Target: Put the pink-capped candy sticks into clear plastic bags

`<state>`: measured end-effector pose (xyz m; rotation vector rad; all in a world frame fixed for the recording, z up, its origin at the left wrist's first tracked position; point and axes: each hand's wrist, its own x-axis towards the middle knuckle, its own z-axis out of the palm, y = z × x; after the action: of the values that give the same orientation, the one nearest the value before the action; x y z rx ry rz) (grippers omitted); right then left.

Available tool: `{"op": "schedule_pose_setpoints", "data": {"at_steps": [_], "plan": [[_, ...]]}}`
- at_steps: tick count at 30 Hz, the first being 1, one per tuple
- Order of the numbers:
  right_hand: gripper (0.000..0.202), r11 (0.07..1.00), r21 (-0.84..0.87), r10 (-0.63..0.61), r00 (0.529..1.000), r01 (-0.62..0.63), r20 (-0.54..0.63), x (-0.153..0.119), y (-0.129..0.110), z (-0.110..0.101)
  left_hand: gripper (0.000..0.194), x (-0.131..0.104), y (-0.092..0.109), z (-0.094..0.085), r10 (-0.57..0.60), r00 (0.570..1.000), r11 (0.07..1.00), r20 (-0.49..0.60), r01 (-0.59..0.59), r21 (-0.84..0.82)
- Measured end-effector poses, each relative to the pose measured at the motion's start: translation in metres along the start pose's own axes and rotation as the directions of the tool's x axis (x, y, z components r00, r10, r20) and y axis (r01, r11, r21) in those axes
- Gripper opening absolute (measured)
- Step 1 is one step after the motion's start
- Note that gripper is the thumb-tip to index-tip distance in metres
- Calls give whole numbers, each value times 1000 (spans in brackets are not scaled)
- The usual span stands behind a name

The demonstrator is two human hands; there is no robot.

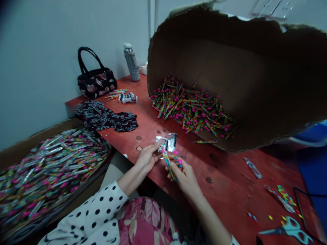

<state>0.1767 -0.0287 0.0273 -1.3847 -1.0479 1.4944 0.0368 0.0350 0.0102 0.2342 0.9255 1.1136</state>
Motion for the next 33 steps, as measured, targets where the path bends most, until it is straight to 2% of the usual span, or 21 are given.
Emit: {"op": "schedule_pose_setpoints", "data": {"at_steps": [7, 14, 26, 33], "plan": [[40, 981, -167, -118, 987, 100, -106, -12, 9, 7, 25, 1, -9, 11, -13, 1000, 996, 18, 15, -84], [35, 983, -138, -143, 976, 121, -162, -12, 11, 3, 25, -10, -7, 18, 1, 998, 992, 68, 7, -125], [33, 987, -106, -137, 979, 122, -153, -21, 6, 4, 25, -8, -12, 18, 24, 999, 991, 32, -20, -133], [31, 958, -241, -206, 960, 158, -188, -17, 15, -3, 24, -18, -10, 24, 13, 996, 995, 92, -3, -105]]}}
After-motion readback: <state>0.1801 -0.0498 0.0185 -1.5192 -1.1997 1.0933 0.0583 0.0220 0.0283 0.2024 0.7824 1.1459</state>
